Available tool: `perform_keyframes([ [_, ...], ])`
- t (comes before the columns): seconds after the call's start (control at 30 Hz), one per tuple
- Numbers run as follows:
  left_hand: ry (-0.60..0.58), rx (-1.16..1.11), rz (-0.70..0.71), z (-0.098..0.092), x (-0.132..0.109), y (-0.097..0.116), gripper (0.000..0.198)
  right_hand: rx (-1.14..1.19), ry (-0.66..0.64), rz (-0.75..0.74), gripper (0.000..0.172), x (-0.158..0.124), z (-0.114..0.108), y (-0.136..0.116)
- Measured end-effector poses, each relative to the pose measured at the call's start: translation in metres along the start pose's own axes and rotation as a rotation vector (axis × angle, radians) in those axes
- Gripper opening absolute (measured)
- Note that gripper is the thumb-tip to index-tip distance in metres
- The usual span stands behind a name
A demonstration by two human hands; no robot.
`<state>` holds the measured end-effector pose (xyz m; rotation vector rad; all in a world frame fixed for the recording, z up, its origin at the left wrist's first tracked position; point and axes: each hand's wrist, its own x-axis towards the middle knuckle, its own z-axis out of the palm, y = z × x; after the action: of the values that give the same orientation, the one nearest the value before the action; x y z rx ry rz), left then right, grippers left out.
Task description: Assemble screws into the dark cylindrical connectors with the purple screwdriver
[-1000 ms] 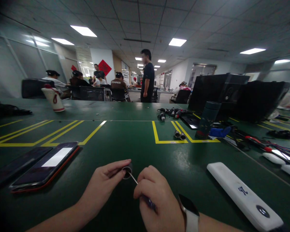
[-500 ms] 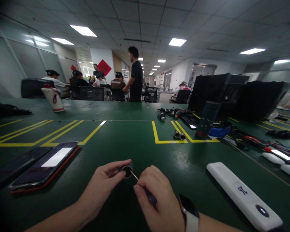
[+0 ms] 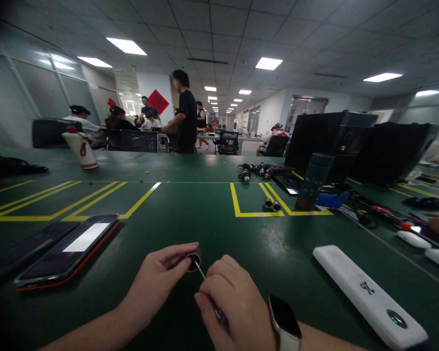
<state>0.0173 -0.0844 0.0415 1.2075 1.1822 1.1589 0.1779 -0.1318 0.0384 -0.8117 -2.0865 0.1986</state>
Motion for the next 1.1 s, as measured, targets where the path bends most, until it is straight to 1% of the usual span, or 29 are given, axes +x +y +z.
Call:
perform_keyframes([
  [0.13,0.008,0.032,0.028,-0.0002,0.0002,-0.0011,0.022,-0.113,-0.059,-0.140,0.014,-0.0003,-0.0016,-0.0007],
  [0.17,0.003,0.041,0.030,-0.0003,0.0004,-0.0016,0.023,-0.122,-0.076,-0.154,0.014,-0.0002,-0.0025,-0.0010],
  [0.23,-0.003,0.057,0.033,-0.0004,0.0010,-0.0025,0.023,-0.110,-0.083,-0.132,0.014,-0.0001,-0.0042,-0.0013],
  [0.33,-0.009,0.065,0.040,-0.0002,0.0014,-0.0029,0.022,-0.071,-0.062,-0.067,0.014,-0.0005,-0.0046,-0.0012],
  [0.43,-0.011,0.068,0.045,0.0000,0.0009,-0.0023,0.022,-0.052,-0.050,-0.049,0.014,-0.0016,-0.0025,-0.0009],
  [0.6,-0.020,0.066,0.035,0.0001,-0.0002,-0.0010,0.023,-0.068,-0.033,-0.052,0.014,-0.0030,-0.0004,-0.0013],
  [0.9,-0.033,0.049,0.011,-0.0005,-0.0007,0.0002,0.023,-0.037,-0.027,-0.074,0.015,-0.0005,-0.0043,-0.0005],
  [1.1,-0.033,0.036,0.004,-0.0002,-0.0009,-0.0027,0.027,-0.073,0.021,-0.093,0.015,-0.0030,0.0003,-0.0019],
])
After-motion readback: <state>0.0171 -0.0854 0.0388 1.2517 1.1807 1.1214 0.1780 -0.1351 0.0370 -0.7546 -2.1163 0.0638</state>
